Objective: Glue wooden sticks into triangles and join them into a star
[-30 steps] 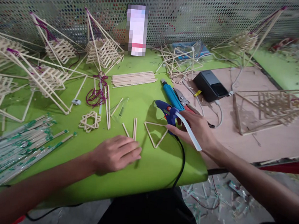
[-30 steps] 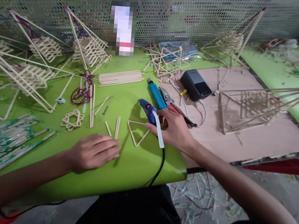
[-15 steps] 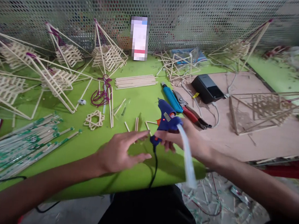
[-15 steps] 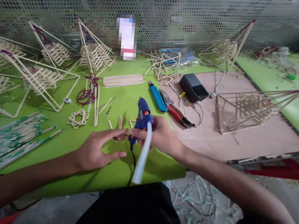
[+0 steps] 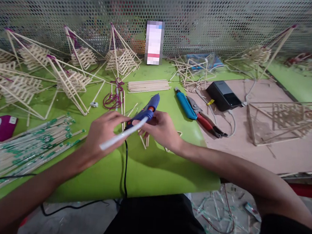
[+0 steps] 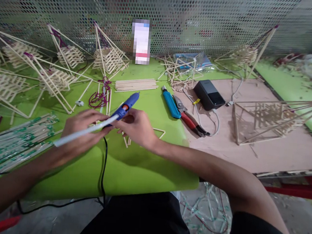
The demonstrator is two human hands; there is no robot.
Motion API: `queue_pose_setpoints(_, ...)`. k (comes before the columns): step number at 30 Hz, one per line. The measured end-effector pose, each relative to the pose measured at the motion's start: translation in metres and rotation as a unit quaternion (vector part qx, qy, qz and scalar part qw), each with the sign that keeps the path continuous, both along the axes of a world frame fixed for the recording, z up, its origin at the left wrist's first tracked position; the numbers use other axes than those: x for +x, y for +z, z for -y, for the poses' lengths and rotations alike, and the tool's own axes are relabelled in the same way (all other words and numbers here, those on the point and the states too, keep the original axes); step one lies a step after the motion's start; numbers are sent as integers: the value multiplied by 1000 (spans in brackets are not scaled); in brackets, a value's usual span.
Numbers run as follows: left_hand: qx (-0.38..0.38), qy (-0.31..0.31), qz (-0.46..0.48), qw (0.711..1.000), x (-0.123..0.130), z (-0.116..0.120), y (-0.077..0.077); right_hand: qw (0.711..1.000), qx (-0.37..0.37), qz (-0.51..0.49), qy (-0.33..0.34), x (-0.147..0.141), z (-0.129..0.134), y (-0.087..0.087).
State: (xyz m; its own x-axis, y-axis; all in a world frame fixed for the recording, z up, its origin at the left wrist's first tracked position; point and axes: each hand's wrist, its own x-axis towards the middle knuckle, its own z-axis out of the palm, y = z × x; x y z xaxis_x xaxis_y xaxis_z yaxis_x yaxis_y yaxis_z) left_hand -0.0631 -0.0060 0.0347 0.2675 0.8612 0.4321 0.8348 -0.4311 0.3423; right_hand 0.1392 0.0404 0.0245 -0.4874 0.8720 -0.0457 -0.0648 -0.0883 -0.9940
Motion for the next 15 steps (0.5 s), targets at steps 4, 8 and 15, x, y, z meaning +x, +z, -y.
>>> queue_pose_setpoints(4,-35,4,10,999,-15,-3,-6,992,106,31,59,-3,5,-9)
queue_pose_setpoints(8,-91,21,25,995,-19,0,-13,890,394,180,144,14,22,-19)
queue_pose_setpoints(15,-97,13,1,995,-16,0,-28,667,645,333,171,42,37,-34)
